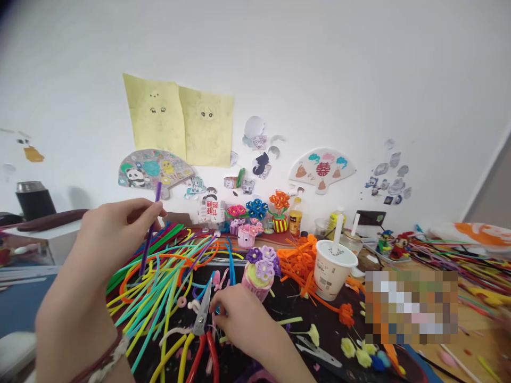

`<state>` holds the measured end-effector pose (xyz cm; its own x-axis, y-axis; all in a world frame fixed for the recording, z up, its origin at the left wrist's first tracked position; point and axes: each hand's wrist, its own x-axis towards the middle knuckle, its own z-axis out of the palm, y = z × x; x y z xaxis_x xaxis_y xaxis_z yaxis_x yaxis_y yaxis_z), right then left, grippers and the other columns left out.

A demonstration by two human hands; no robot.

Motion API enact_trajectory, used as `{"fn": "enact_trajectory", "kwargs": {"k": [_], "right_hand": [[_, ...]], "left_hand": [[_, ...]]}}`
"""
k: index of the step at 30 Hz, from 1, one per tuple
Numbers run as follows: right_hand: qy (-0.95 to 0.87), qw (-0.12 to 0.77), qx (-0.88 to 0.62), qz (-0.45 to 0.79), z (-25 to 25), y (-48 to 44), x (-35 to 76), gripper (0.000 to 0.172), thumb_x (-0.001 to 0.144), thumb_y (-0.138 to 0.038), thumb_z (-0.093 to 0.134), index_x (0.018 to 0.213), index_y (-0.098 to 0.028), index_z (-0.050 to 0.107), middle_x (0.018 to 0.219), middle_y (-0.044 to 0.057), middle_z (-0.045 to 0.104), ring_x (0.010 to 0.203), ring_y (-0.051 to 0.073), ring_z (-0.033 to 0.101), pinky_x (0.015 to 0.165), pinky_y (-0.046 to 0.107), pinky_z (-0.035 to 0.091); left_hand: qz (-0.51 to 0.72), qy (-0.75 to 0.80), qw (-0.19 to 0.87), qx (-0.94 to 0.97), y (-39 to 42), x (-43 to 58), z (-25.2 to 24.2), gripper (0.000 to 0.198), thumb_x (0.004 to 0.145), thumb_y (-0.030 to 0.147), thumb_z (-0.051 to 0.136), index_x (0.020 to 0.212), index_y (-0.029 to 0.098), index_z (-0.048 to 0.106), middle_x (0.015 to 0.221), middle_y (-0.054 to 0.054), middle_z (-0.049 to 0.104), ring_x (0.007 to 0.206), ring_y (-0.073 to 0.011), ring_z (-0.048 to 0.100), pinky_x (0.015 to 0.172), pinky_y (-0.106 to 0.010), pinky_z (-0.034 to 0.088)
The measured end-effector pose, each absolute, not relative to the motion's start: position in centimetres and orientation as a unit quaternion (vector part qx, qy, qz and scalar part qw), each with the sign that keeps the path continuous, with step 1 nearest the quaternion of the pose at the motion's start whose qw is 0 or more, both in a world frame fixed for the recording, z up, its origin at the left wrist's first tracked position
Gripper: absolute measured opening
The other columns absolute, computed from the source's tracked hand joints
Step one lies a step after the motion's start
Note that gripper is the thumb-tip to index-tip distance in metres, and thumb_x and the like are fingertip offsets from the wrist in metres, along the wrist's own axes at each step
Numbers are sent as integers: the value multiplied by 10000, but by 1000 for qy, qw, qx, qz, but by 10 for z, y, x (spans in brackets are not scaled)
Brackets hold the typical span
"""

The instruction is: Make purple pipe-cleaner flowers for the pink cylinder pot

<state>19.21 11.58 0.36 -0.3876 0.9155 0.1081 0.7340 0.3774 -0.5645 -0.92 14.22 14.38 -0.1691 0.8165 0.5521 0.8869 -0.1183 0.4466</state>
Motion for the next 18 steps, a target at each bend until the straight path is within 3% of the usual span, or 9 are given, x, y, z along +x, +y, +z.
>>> {"fn": "enact_trajectory", "kwargs": {"k": [2,4,8,12,15,18], "right_hand": [[-799,136,-550,203,4,110,186,109,782,-261,671,848,-209,741,780,33,724,714,173,650,596,237,385],[-781,72,-590,192,7,104,179,185,733,-363,744,842,-213,739,824,51,741,769,218,676,611,259,392],[-762,-1,-626,165,11,96,167,215,734,-284,730,932,-202,720,978,105,747,933,300,679,712,322,437],[-744,84,-635,191,-9,103,169,90,663,-202,678,743,-175,709,814,75,740,790,238,673,594,258,399],[-699,197,-623,290,-24,113,172,51,607,-142,648,652,-162,662,603,1,656,559,127,579,445,192,304],[-667,281,-585,367,-21,119,173,52,590,-118,623,591,-165,602,478,-46,562,471,87,508,407,178,279]], "left_hand": [[-382,-661,44,-644,143,-9,144,318,856,450,417,693,281,632,696,3,681,730,-226,579,628,-292,325],[-374,-663,49,-646,143,-8,144,318,857,448,418,692,281,633,695,3,681,728,-227,576,616,-289,317],[-361,-668,57,-648,145,-7,144,326,858,446,420,671,280,628,671,5,672,720,-226,572,596,-287,309],[-366,-658,64,-655,147,-7,142,323,850,445,427,663,273,625,683,-2,673,739,-232,578,615,-293,320],[-368,-654,69,-658,148,-7,141,327,847,443,424,656,269,625,682,-8,664,713,-226,575,623,-298,328],[-368,-656,66,-655,149,-5,142,327,847,443,427,656,269,627,688,-5,664,693,-218,568,622,-301,333]]}}
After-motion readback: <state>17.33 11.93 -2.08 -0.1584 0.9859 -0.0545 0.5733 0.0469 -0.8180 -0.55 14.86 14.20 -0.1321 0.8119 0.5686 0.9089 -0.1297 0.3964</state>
